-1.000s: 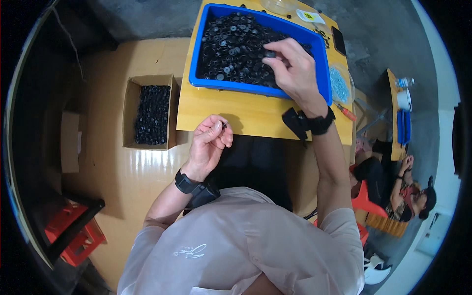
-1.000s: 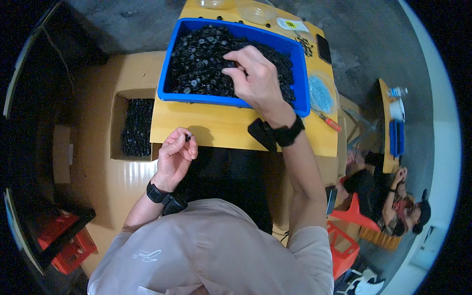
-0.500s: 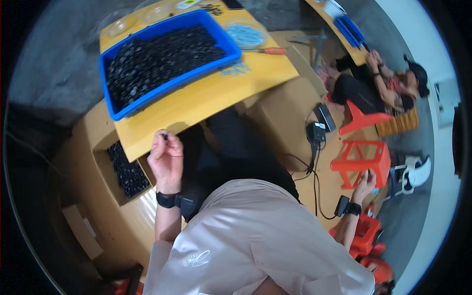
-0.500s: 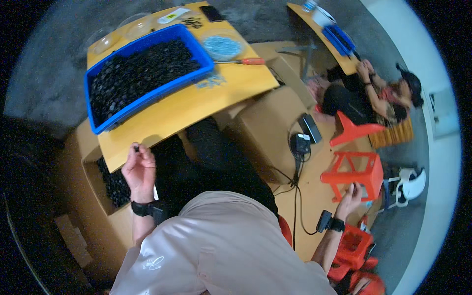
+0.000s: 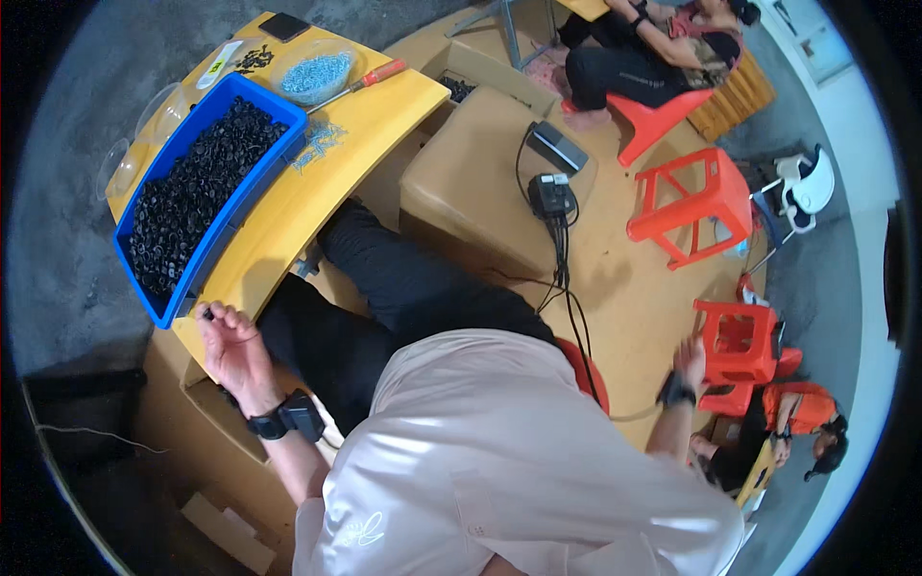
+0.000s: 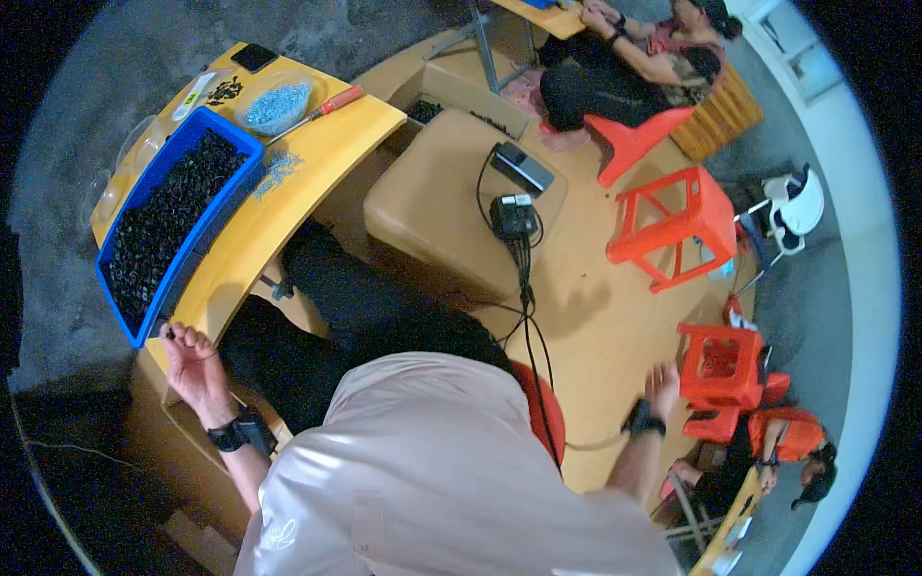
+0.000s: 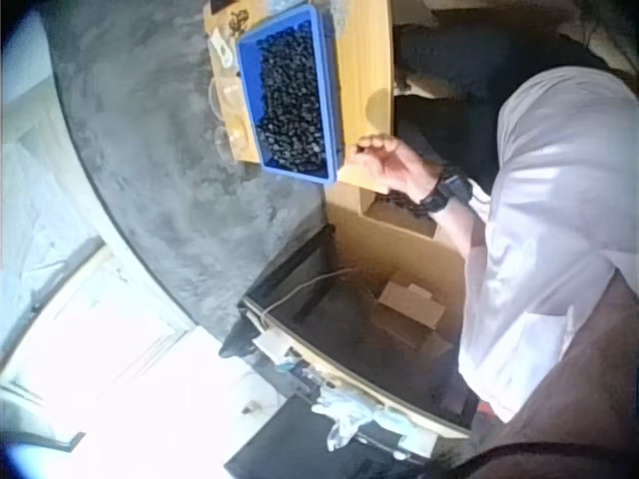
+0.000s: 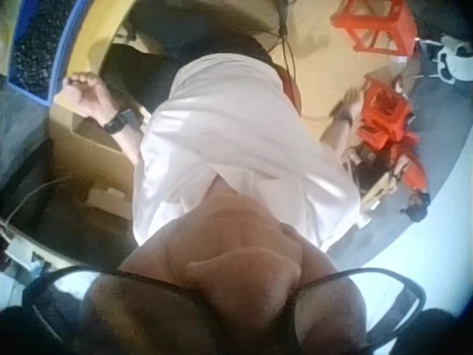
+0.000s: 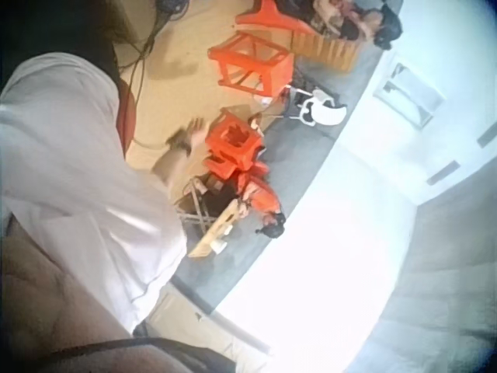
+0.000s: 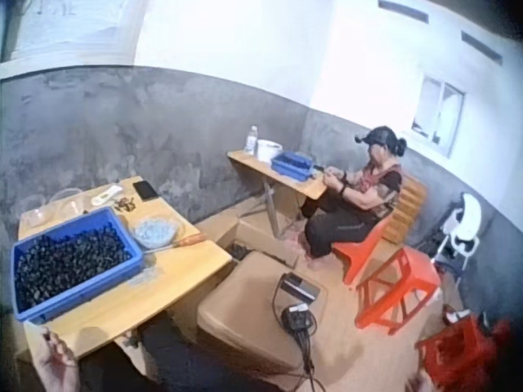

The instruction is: Assembling and inspecting small black plastic components at a workbench.

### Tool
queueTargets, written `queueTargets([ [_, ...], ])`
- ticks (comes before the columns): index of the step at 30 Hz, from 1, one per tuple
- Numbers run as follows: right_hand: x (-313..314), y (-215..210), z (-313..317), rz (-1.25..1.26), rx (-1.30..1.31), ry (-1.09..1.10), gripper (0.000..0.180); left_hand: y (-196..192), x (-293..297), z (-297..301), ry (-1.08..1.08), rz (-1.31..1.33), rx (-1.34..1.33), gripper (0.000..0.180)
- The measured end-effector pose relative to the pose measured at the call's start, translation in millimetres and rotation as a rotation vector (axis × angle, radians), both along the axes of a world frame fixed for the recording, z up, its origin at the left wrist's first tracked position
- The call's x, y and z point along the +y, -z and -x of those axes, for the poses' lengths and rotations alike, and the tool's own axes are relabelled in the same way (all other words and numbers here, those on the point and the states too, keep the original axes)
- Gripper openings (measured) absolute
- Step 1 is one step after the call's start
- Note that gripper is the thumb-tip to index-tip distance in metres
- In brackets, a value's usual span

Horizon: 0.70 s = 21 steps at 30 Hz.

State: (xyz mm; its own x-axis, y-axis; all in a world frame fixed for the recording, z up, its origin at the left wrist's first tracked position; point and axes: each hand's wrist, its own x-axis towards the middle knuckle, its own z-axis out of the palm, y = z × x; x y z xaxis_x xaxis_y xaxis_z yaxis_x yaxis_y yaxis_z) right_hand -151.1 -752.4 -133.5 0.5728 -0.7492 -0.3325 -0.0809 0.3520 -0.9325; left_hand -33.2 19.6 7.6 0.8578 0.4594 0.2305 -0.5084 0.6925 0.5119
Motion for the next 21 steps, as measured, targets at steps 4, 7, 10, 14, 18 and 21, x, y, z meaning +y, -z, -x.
queueTargets([
  [4, -91.7, 1.6, -20.8, 0.099, 0.117, 0.109, 0.023, 6.7, 0.6, -16.3, -0.044, 0.142, 0.070, 0.019],
  [7, -113.8, -40.9, 19.4, 0.416, 0.421, 0.020, 0.025, 22.1, 29.5, 1.1, -0.181, 0.088, 0.039, 0.023],
  [10, -132.6, -84.9, 10.1, 0.492, 0.439, 0.035, 0.025, 23.3, 51.0, 26.1, -0.300, 0.204, 0.072, 0.018],
  [14, -132.1, -121.5, 85.4, 0.543, 0.511, 0.167, 0.025, 42.3, 109.5, 78.7, -0.202, 0.228, 0.056, 0.014],
  [18, -123.4, -136.8, 132.9, 0.573, 0.545, 0.294, 0.025, 69.6, 172.6, 115.5, -0.222, 0.210, 0.073, 0.019],
  [21, -113.4, -145.2, 148.9, 0.597, 0.560, 0.353, 0.025, 72.2, 183.7, 109.2, -0.241, 0.287, 0.085, 0.022],
])
